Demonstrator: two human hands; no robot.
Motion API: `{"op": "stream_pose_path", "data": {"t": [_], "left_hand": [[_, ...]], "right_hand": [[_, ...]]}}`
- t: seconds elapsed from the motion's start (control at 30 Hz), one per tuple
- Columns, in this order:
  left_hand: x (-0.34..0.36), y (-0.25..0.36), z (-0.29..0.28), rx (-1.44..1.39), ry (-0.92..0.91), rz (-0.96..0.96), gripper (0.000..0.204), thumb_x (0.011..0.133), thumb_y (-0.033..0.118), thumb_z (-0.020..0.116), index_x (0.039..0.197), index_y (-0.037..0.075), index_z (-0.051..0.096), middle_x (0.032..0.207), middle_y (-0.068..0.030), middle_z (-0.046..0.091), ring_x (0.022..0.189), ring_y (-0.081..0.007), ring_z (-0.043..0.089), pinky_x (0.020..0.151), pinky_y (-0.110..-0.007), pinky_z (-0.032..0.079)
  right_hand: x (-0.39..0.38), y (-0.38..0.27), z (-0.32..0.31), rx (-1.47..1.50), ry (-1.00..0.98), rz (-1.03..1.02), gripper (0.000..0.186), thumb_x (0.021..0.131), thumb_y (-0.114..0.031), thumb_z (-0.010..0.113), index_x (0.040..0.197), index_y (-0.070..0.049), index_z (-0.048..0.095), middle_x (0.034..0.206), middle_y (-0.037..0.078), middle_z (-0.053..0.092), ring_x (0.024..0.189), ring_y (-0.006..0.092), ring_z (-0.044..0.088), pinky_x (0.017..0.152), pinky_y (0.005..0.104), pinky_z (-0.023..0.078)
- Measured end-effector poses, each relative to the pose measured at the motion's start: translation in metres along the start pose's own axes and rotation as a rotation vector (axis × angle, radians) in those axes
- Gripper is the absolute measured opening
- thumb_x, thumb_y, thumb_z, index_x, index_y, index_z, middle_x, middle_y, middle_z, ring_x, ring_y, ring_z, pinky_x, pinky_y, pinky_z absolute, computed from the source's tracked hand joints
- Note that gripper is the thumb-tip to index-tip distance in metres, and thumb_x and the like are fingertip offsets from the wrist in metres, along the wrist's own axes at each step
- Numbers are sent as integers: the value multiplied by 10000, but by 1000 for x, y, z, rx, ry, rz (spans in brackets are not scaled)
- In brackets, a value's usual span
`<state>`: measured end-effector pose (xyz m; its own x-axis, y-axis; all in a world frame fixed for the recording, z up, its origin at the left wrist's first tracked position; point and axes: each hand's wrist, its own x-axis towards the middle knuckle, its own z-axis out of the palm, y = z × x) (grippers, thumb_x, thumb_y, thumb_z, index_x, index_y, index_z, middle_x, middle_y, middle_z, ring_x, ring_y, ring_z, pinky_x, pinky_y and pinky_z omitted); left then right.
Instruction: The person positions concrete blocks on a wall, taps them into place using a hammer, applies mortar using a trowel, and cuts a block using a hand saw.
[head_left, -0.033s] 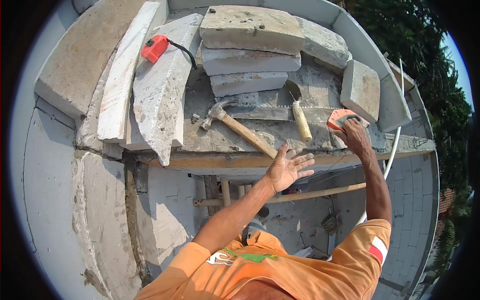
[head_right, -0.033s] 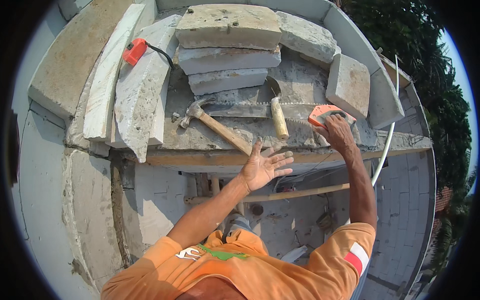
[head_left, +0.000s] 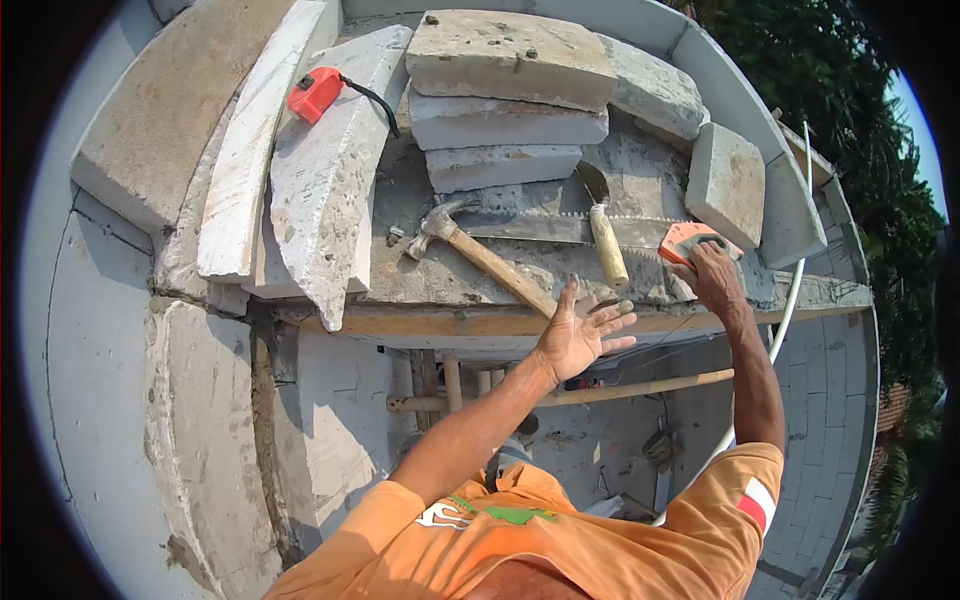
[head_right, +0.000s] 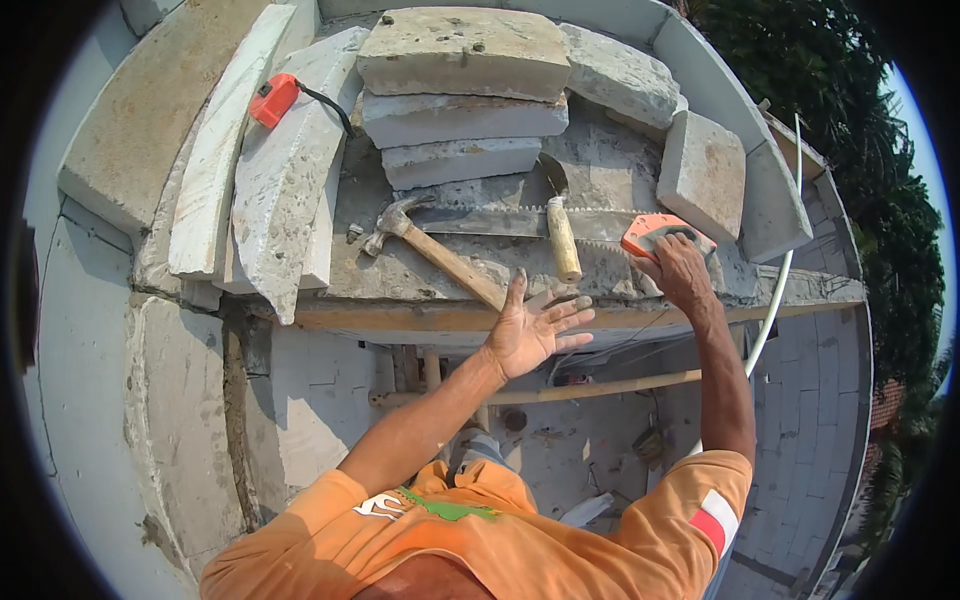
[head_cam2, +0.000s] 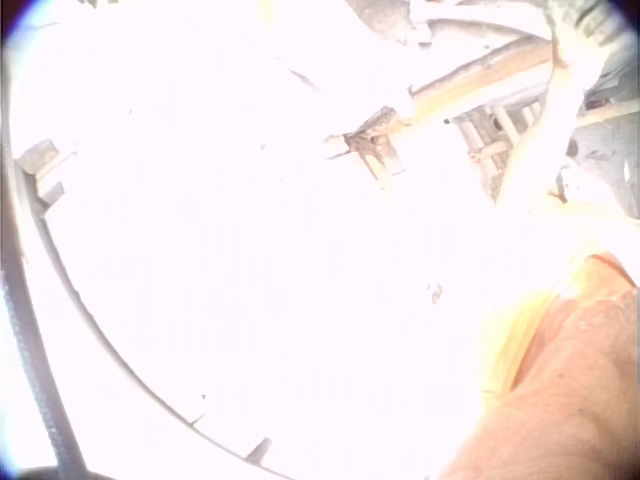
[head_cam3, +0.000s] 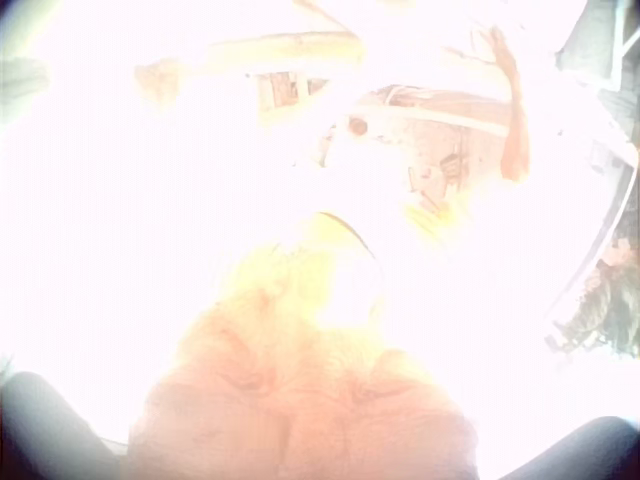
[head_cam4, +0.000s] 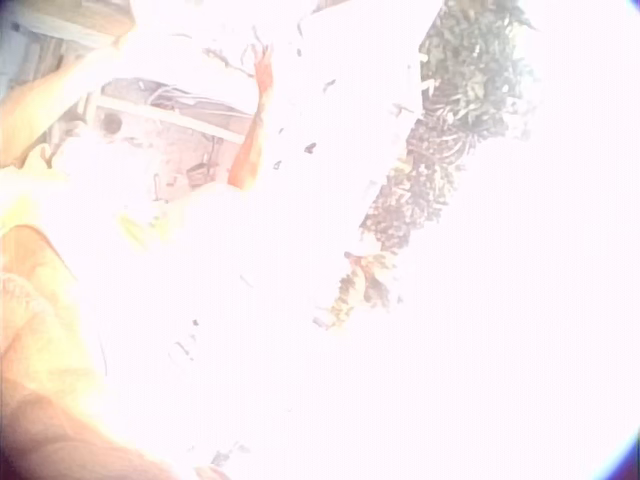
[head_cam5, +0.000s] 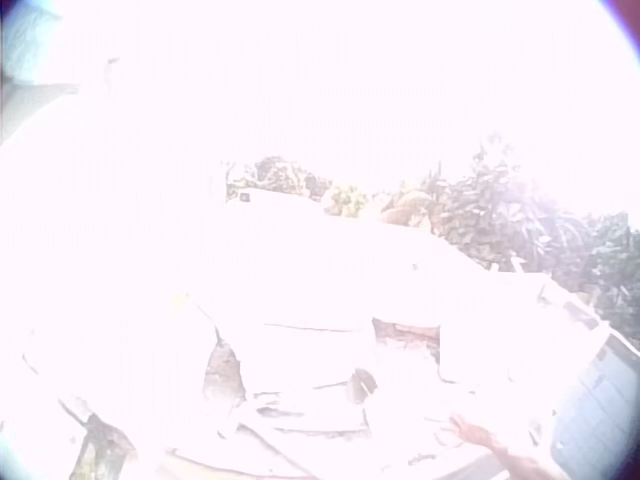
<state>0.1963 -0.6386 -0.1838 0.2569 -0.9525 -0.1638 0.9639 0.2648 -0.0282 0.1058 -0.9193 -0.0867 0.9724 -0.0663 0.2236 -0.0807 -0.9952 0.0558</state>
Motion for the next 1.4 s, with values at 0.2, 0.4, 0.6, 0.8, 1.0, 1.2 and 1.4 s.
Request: {"op": "stream_pose_path", "data": {"t": [0.2, 0.4, 0.6, 0.8, 1.0, 1.2, 1.4], "left_hand": [[26, 23, 27, -55, -132, 126, 590, 940, 497, 642, 1299, 56, 482, 1129, -172, 592, 1078, -370, 615, 952, -618, 510], [35, 57, 58, 20, 122, 300, 212, 957, 303, 639, 951, 108, 554, 702, 21, 493, 615, -150, 581, 625, -423, 601], [35, 101, 52, 308, 242, 361, 214, 904, 268, 658, 928, 82, 555, 671, 11, 462, 534, -148, 538, 545, -409, 601], [16, 124, 45, 959, 487, 570, 359, 880, 172, 631, 1176, -23, 581, 819, -66, 582, 584, -131, 579, 464, -296, 574], [28, 132, 26, 941, 506, 754, 626, 892, 176, 623, 1426, -87, 429, 898, -119, 642, 628, -155, 603, 483, -282, 549], [30, 143, 17, 923, 467, 748, 590, 943, 174, 628, 1421, -104, 421, 965, -154, 631, 723, -142, 611, 498, -276, 561], [52, 170, -13, 1498, 724, 1011, 537, 929, 202, 650, 1380, -48, 498, 1148, -268, 641, 940, -352, 680, 794, -443, 578]], "right_hand": [[-13, -26, 15, 35, 65, 31, 290, 865, -213, 727, 860, 17, 549, 833, 187, 550, 842, 395, 542, 764, 500, 431], [-67, -27, 38, -45, 106, 96, 272, 882, -149, 713, 884, 46, 524, 864, 213, 530, 874, 426, 532, 760, 520, 424], [-114, -28, 43, -166, 119, 134, 263, 960, -204, 656, 977, 42, 564, 840, 163, 539, 817, 358, 564, 738, 472, 462], [-129, -57, 6, -185, 186, 270, 262, 966, -211, 652, 976, 36, 567, 826, 152, 536, 802, 340, 560, 726, 458, 458], [-131, -110, -37, -96, 260, 407, 261, 971, -219, 647, 974, 31, 571, 811, 141, 533, 787, 321, 557, 714, 444, 454], [-124, -146, -60, 36, 321, 501, 261, 977, -227, 642, 973, 26, 574, 797, 130, 530, 772, 303, 553, 702, 430, 450], [-108, -169, -69, 191, 358, 505, 262, 983, -235, 637, 971, 20, 578, 782, 119, 526, 757, 284, 550, 689, 416, 446]]}}
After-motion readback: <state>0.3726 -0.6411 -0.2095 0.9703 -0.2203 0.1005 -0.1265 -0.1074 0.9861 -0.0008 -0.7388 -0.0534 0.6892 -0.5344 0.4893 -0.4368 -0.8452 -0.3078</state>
